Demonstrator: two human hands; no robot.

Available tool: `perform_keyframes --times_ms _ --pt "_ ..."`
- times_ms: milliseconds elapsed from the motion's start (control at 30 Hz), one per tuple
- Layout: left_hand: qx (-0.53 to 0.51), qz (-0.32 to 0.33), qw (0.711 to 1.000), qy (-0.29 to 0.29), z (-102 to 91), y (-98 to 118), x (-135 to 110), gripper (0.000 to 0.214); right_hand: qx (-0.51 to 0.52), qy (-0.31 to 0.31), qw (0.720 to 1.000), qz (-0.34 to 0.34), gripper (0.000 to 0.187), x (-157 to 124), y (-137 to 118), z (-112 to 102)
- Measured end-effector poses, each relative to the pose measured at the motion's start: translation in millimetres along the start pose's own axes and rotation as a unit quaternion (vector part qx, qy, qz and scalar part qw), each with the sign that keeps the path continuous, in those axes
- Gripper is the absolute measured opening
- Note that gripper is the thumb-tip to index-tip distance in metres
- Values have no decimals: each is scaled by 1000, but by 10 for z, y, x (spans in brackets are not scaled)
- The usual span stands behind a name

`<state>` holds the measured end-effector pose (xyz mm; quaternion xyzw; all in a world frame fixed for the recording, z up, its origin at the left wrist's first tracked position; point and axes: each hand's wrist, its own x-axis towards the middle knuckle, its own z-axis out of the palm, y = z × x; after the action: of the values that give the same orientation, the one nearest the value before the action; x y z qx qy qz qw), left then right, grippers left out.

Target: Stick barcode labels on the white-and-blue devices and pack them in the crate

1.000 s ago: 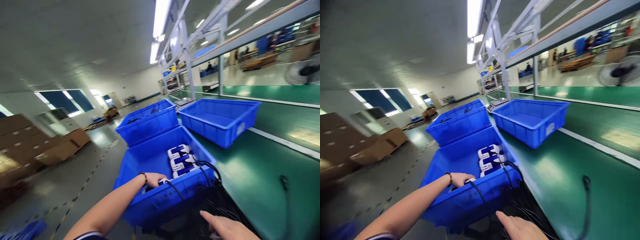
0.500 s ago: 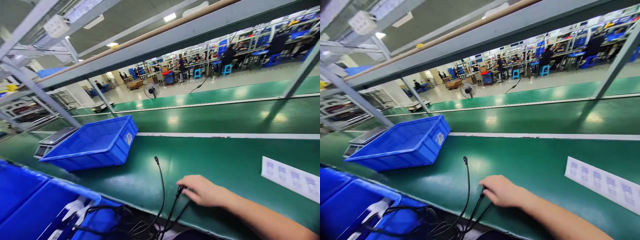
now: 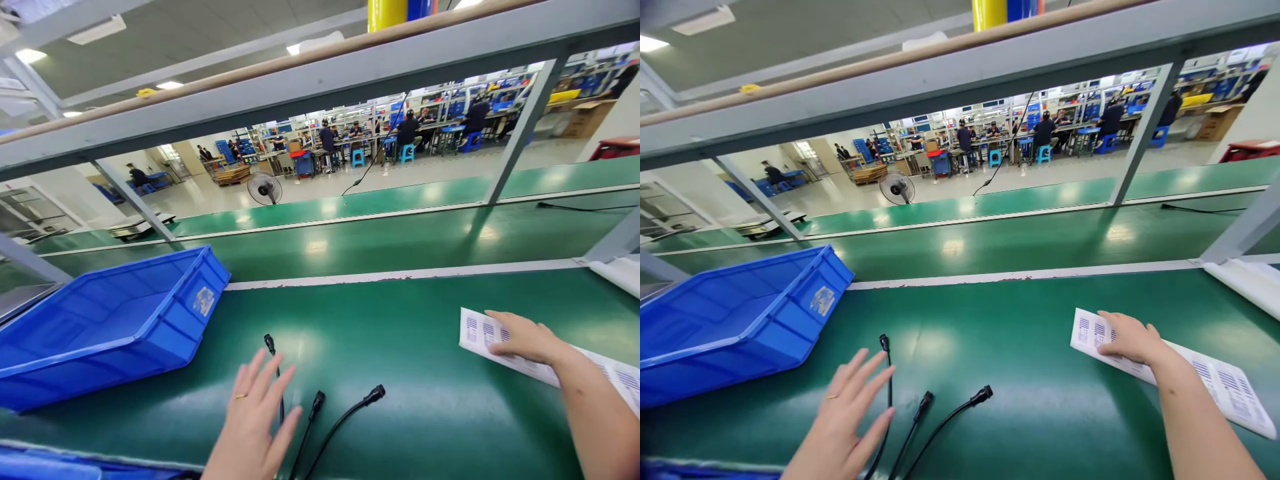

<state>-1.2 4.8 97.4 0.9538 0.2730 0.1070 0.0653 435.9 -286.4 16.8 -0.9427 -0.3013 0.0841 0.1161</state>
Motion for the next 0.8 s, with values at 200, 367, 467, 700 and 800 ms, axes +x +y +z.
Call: perform_keyframes --times_ms 200,367,467,700,800 --pt "21 -84 968 -238 585 237 348 63 35 -31 999 22 59 36 56 56" --pt "61 -201 958 -194 824 -7 347 71 56 -24 997 46 39 74 63 43" --pt "14 -166 964 -209 900 -83 290 67 76 -16 996 54 27 57 30 23" --pt "-169 -5 963 -209 1118 77 17 54 143 -13 988 57 27 -51 -69 -167" --pt "-234 47 944 -227 1121 172 -18 53 175 -23 984 35 31 -76 -204 -310"
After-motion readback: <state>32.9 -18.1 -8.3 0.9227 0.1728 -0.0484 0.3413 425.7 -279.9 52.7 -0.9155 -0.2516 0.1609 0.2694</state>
